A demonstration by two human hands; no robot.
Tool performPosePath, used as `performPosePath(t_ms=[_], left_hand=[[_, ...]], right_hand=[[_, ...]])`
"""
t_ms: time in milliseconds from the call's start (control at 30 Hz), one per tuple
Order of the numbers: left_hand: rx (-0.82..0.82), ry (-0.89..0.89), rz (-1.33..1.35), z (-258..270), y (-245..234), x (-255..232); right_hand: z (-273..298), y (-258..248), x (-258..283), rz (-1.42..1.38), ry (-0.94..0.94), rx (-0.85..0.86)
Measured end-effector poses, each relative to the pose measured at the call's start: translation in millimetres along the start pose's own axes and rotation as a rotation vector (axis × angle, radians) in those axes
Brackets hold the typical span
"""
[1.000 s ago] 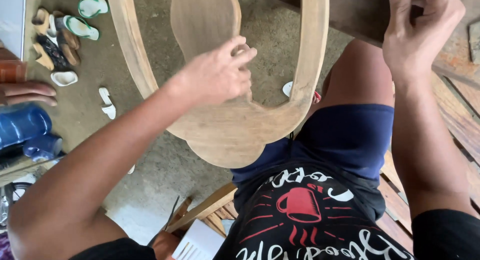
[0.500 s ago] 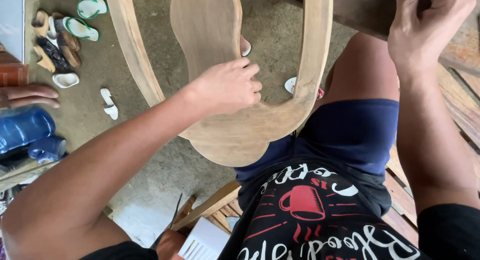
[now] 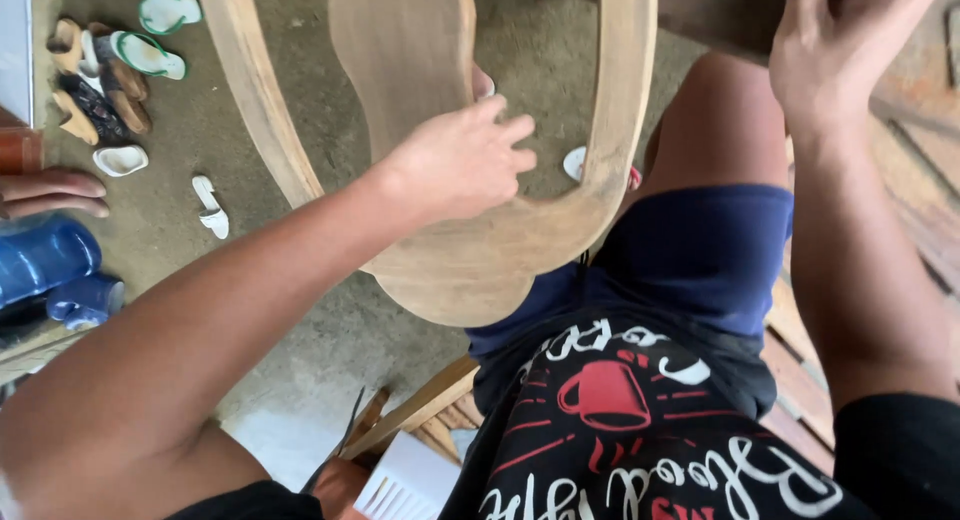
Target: Sanding a curved wooden furniture component by hand using sandpaper to smooth the surface.
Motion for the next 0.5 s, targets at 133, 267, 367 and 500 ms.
performPosePath(t_ms=[133,267,367,500], left_hand=[[0.035,-0.009,0.009,6.1,-1.8,0.6],[0.197,-0.007,0.003,-5.8,2.8,10.4],[0.163,-0.012,0.047,-8.2,4.2,4.3],[0.197,-0.085,-0.013,-1.5,-2.2,28.6]], right_hand=[[10.5,-5.1,-30.9,-0.040,0.049,-0.069],[-11.9,4.9,-0.1,-0.030,0.052,0.021],[4.2,-6.9,-11.0,-0.053,0.107,-0.023],[-7.2,-1.2,0.9,-0.121,0.041,-0.032]])
Point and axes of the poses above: each hand's wrist, its own z-axis away from the middle knuckle, its own y-axis out of the palm, x = y × z, the point moved 7 cm from there along -z, towards the middle knuckle, and after that the axes turned 3 degrees about -x, right-handed, at the moved point
